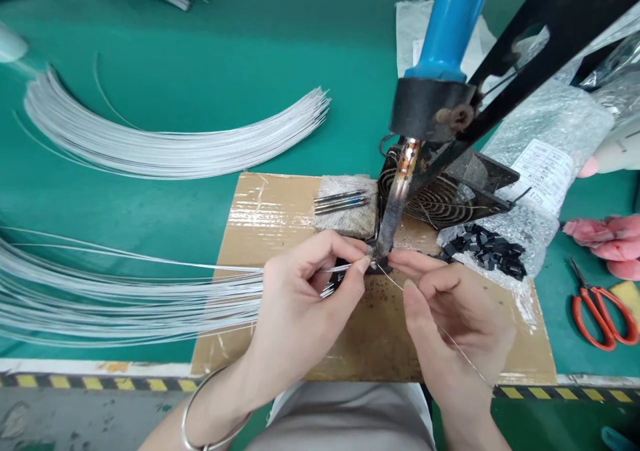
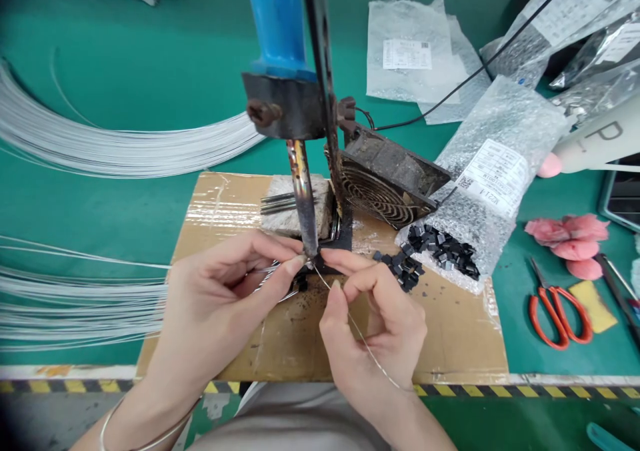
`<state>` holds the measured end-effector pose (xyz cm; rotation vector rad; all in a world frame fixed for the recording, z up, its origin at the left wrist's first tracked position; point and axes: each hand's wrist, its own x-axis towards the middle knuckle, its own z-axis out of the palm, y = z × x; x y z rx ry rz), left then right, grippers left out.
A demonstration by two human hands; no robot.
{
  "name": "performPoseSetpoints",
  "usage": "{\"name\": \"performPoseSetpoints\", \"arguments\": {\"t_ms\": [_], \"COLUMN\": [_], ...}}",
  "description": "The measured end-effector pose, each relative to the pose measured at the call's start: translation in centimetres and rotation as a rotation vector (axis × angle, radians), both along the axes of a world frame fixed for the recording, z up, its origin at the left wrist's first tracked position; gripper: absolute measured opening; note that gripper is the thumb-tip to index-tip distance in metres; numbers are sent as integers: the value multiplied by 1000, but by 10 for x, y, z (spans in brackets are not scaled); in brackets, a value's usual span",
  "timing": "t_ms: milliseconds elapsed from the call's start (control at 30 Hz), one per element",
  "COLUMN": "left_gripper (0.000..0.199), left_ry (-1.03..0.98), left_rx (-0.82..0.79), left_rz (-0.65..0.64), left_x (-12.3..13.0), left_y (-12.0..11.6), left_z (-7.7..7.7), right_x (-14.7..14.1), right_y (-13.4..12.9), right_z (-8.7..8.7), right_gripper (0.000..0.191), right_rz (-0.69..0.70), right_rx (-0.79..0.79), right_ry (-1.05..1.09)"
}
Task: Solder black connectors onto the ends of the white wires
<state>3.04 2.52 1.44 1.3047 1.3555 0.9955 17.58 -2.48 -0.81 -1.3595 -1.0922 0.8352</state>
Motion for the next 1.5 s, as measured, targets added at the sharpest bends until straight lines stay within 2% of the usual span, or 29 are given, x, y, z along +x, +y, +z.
{"name": "performPoseSetpoints", "arguments": {"t_ms": [567,967,1200,1500], "left_gripper": [14,13,13,13], "left_ry": [-1,15,23,10], "left_rx": [8,10,5,-4], "left_rz": [-17,-13,-4,-9], "left_x": [-1,-2,-3,-2], "left_y": [0,-2,-2,-2], "left_z": [-4,-4,-3,-4], "right_x": [-1,-3,-7,-4], "right_y": [-1,0,-2,-2], "right_z": [-3,1,5,-1], "right_gripper": [23,23,21,21], "right_rz": [-16,-18,-70,-50], "right_rx": [4,21,-51,-7], "right_ry": [-29,-8,-3,-12]}}
